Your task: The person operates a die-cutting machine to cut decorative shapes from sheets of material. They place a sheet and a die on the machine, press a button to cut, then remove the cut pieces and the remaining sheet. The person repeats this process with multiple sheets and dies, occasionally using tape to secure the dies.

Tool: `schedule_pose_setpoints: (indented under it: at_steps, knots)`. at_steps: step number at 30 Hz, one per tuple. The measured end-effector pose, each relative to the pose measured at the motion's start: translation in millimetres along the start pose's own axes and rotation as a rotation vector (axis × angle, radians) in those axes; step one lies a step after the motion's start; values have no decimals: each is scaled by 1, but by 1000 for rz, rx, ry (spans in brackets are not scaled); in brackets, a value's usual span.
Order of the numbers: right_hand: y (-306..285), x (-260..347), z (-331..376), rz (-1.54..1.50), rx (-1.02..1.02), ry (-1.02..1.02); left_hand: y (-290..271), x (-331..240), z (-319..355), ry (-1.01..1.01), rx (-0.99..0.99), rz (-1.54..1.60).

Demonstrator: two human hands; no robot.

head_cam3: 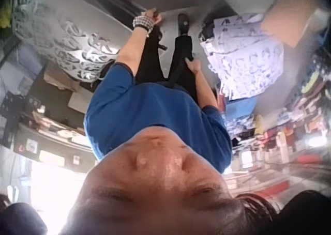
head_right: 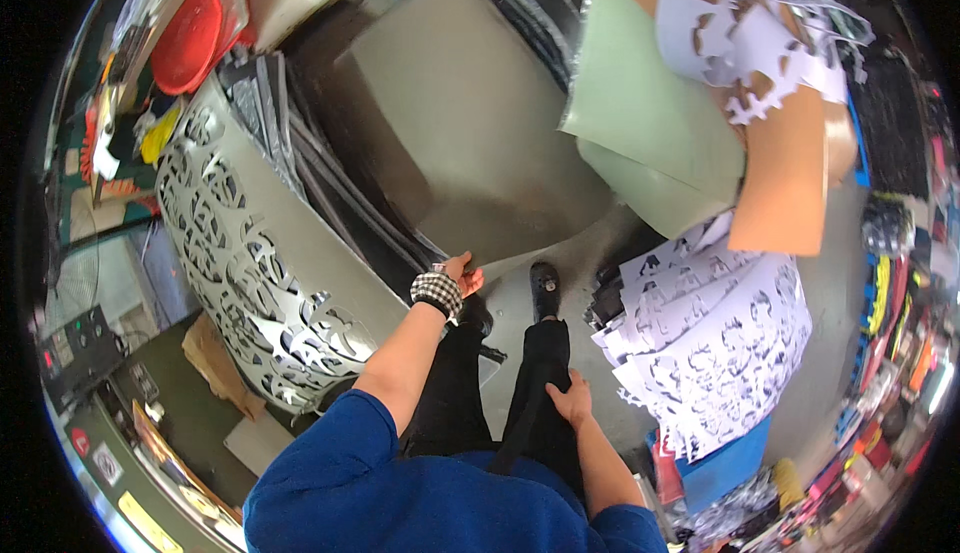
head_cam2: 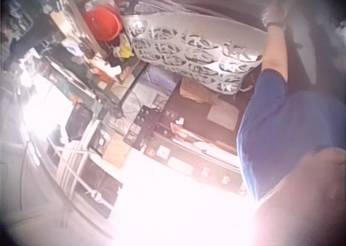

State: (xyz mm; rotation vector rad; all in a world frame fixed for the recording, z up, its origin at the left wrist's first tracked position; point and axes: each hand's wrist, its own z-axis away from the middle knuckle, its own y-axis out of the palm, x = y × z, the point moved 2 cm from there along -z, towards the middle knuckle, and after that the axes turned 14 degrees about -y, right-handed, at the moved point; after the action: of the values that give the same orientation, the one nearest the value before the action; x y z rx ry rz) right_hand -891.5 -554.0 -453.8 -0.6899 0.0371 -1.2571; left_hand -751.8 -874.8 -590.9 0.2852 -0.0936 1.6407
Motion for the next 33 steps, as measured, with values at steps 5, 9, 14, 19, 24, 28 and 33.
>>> schedule_pose_setpoints:
  at_steps: [5, 9, 14, 19, 24, 28, 33]
  knots:
    - [-4, -31, 113, -304, -288, 178, 20, -24, 6, 10, 3, -161]
    - [9, -19, 169, -550, -414, 187, 26, -31, 23, 69, -59, -323]
    - [6, 11, 178, -758, -413, 219, 27, -34, 43, 33, -48, -522]
    - [-3, 37, 149, -681, -303, 204, 20, -45, 20, 112, -67, -456]
    - [-19, 52, 131, -650, -278, 251, 0, -44, 8, 175, -29, -466]
    - [-24, 61, 120, -635, -274, 161, 2, -61, 55, 237, -78, -531]
    - [-16, 65, 108, -613, -288, 156, -6, -91, 161, 514, -24, -606]
